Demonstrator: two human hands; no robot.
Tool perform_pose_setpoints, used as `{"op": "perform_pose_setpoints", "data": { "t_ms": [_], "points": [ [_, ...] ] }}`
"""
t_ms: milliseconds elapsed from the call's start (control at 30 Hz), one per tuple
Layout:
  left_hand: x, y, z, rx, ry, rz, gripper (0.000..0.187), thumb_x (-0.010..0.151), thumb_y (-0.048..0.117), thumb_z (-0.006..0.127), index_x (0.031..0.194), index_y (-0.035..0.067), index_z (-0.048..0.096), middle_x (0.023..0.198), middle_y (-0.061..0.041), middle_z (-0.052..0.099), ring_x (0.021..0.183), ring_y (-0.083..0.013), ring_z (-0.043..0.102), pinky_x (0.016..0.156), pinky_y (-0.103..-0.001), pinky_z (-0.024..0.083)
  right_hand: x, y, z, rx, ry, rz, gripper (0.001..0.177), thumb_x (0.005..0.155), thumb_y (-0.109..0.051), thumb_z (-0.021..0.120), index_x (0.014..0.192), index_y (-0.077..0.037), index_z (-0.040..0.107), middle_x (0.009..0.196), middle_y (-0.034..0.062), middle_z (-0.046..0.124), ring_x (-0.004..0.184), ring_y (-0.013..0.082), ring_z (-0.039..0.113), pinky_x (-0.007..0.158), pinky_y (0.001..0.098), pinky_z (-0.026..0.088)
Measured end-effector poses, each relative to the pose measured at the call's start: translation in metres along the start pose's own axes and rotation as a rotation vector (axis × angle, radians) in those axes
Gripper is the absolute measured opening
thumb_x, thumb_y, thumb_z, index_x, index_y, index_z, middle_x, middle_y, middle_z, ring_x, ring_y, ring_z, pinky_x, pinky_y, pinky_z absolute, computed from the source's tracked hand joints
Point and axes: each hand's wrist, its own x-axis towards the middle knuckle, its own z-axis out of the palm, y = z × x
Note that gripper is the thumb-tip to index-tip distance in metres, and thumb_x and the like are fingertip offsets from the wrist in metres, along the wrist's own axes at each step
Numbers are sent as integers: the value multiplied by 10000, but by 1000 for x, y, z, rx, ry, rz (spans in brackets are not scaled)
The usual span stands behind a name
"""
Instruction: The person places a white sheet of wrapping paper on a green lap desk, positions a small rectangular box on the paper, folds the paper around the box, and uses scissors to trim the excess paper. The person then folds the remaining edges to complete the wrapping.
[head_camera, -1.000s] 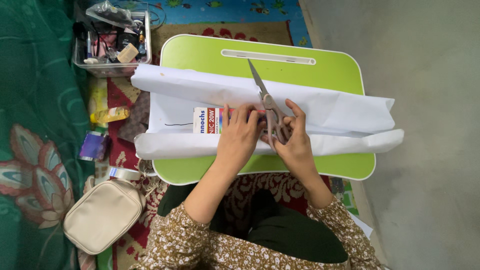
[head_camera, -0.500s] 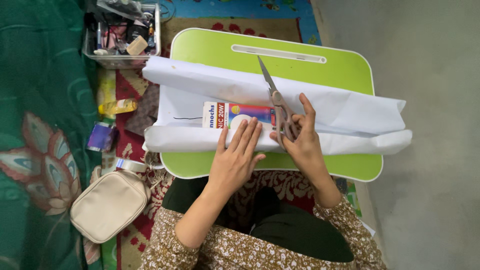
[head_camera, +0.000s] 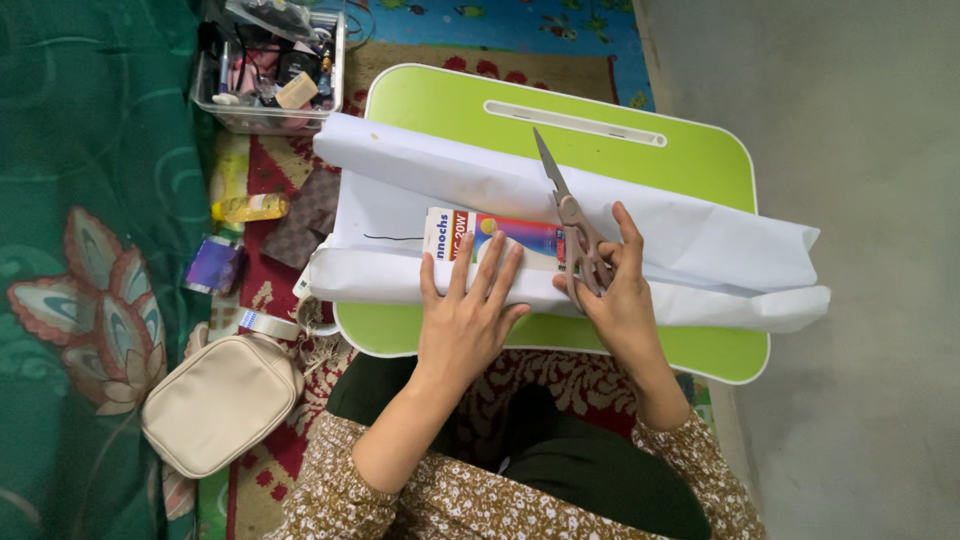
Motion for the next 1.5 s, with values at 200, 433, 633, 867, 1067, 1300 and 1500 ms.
{"op": "perform_pose_setpoints", "data": {
  "t_ms": [200,433,633,867,1067,1300,1500],
  "points": [
    [2,-1,-3,17,-21,-14,726,964,563,579,1587,231,407,1649,-59,362,1506,-342,328,1129,-712,232,3,0,-2,83,-32,-23,1086,830,-120,853,1643,-164,134,999,87,661,883,166,683,772,323,561],
    [6,-6,-6,4,-33,-3,756,952,586,576,1588,219,398,1652,-88,343,1497,-352,334,1110,-701,250,4,0,-6,116,-58,-2,1095,817,-111,869,1640,-179,150,985,77,643,864,157,638,771,317,535],
    [16,-5,-1,-46,-62,11,824,929,622,567,1589,165,377,1654,-149,313,1524,-413,263,1175,-704,179,5,3,-4,147,-68,-46,1068,826,-89,849,1642,-180,166,996,59,648,895,139,666,786,307,563],
    [41,-7,2,-106,-143,96,1015,812,737,619,1572,120,350,1605,-219,331,1499,-456,237,1162,-722,153,5,0,-6,167,-78,-17,1045,827,-46,829,1643,-176,189,1020,62,627,878,130,658,776,296,566],
    [49,-6,-11,-62,-242,103,1185,653,717,758,1584,156,287,1551,-209,382,1482,-434,264,1142,-743,158,9,0,-18,334,-131,107,932,879,10,655,1644,-183,158,1011,68,647,935,167,757,871,309,643],
    [52,-3,-18,-53,-307,77,1247,579,572,884,1584,192,251,1537,-196,393,1474,-424,280,1141,-749,165,0,16,-54,521,84,-15,680,1008,46,638,1602,-61,324,1059,99,658,1062,195,706,930,285,576],
    [53,-4,-18,24,-338,101,1270,575,464,923,1607,200,231,1572,-178,373,1489,-409,283,1151,-735,176,-4,23,-54,534,112,67,637,995,-10,623,1574,-43,359,996,82,669,871,151,696,710,233,531]
  ]
}}
